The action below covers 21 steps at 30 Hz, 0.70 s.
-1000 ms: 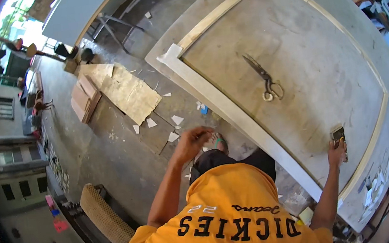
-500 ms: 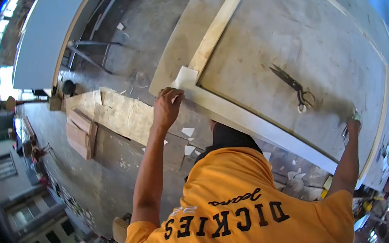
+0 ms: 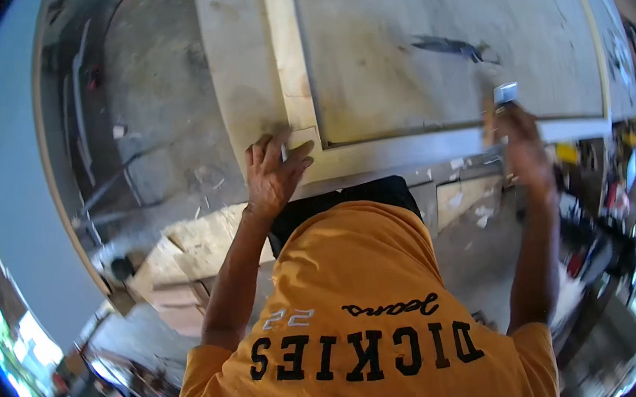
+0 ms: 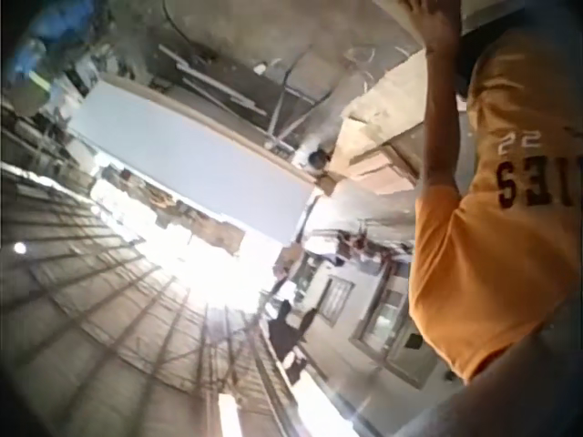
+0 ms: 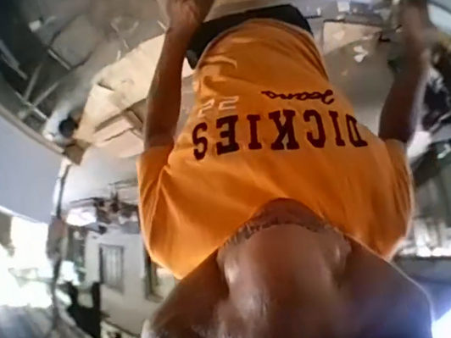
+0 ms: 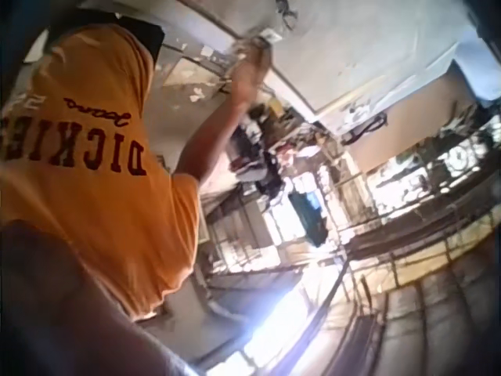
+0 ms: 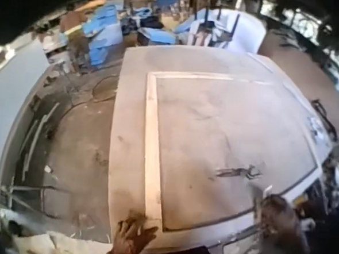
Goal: The recorder is applying foam padding to a wooden furniture frame using a manual stapler and scissors.
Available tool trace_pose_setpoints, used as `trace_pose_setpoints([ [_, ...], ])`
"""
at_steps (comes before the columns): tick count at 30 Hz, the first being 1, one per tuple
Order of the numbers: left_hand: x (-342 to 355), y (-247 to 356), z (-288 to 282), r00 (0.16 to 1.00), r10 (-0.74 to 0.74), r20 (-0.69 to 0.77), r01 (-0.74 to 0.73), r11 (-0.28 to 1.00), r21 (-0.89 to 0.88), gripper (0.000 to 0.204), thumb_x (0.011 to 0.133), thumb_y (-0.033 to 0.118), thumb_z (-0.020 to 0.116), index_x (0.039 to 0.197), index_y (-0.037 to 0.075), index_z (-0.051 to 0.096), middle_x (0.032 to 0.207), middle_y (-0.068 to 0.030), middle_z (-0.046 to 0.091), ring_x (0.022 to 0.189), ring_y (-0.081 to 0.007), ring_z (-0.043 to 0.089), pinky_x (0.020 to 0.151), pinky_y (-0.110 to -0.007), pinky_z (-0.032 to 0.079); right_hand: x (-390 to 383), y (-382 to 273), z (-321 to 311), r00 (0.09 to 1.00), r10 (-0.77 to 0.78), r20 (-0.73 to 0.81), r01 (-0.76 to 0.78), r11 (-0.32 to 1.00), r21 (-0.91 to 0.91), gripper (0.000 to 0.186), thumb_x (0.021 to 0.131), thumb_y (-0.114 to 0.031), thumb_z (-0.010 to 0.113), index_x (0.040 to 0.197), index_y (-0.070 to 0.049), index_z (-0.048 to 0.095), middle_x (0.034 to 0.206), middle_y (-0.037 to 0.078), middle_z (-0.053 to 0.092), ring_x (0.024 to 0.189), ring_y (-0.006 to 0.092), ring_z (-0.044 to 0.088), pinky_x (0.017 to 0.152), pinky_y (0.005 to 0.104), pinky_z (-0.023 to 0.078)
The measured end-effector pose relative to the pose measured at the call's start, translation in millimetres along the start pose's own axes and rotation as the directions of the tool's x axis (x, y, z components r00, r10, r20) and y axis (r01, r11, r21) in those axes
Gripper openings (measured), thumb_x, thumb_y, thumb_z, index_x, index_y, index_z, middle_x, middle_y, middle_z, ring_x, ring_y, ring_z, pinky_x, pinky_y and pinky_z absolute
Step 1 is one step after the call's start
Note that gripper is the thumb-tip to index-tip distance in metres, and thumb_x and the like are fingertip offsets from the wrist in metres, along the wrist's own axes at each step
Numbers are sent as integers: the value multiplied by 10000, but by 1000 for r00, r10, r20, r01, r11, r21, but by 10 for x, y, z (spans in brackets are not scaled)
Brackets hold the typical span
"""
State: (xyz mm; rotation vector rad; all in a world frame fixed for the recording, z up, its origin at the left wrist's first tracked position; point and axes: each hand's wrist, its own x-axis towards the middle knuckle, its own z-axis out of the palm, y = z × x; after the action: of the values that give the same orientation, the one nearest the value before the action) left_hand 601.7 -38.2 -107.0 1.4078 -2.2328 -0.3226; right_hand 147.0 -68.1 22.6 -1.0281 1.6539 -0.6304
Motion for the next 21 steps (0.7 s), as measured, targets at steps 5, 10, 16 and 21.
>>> trace_pose_setpoints([
  [5, 184, -340, -26, 994, 102, 29, -95, 976, -195, 346, 819, 300, 743, 1143, 184, 704, 1253, -27, 581, 1046, -284, 523, 904, -406, 421, -920, 26, 1803, 964, 182, 191, -233, 928, 290, 303, 953, -162, 638, 1226, -33, 610, 939, 43, 645, 784, 121, 559, 682, 298, 467],
  [10, 393, -531, 59, 995, 64, 82, -33, 942, -333, 370, 786, 282, 772, 1117, 161, 660, 1098, -33, 636, 935, -278, 553, 844, -398, 425, -950, -551, 2792, 895, 433, 110, -407, 892, -196, 214, 919, -191, 590, 1035, -10, 597, 891, 90, 650, 736, 194, 558, 665, 347, 467],
  [16, 448, -618, 93, 984, 36, 175, 39, 912, -408, 335, 766, 207, 774, 1058, 152, 617, 912, -31, 665, 822, -270, 574, 790, -392, 420, -786, -539, 3284, 978, 173, -118, -205, 910, -361, 240, 920, -192, 557, 919, 48, 563, 807, 242, 653, 690, 388, 604, 663, 473, 491],
  [21, 519, -678, 44, 972, 66, 226, 45, 891, -451, 335, 768, 165, 763, 1070, 158, 616, 883, -34, 667, 804, -265, 574, 785, -393, 421, -550, -592, 3432, 941, 289, -179, -337, 857, -391, 250, 920, -195, 588, 939, 53, 566, 786, 243, 652, 673, 386, 599, 651, 468, 484],
])
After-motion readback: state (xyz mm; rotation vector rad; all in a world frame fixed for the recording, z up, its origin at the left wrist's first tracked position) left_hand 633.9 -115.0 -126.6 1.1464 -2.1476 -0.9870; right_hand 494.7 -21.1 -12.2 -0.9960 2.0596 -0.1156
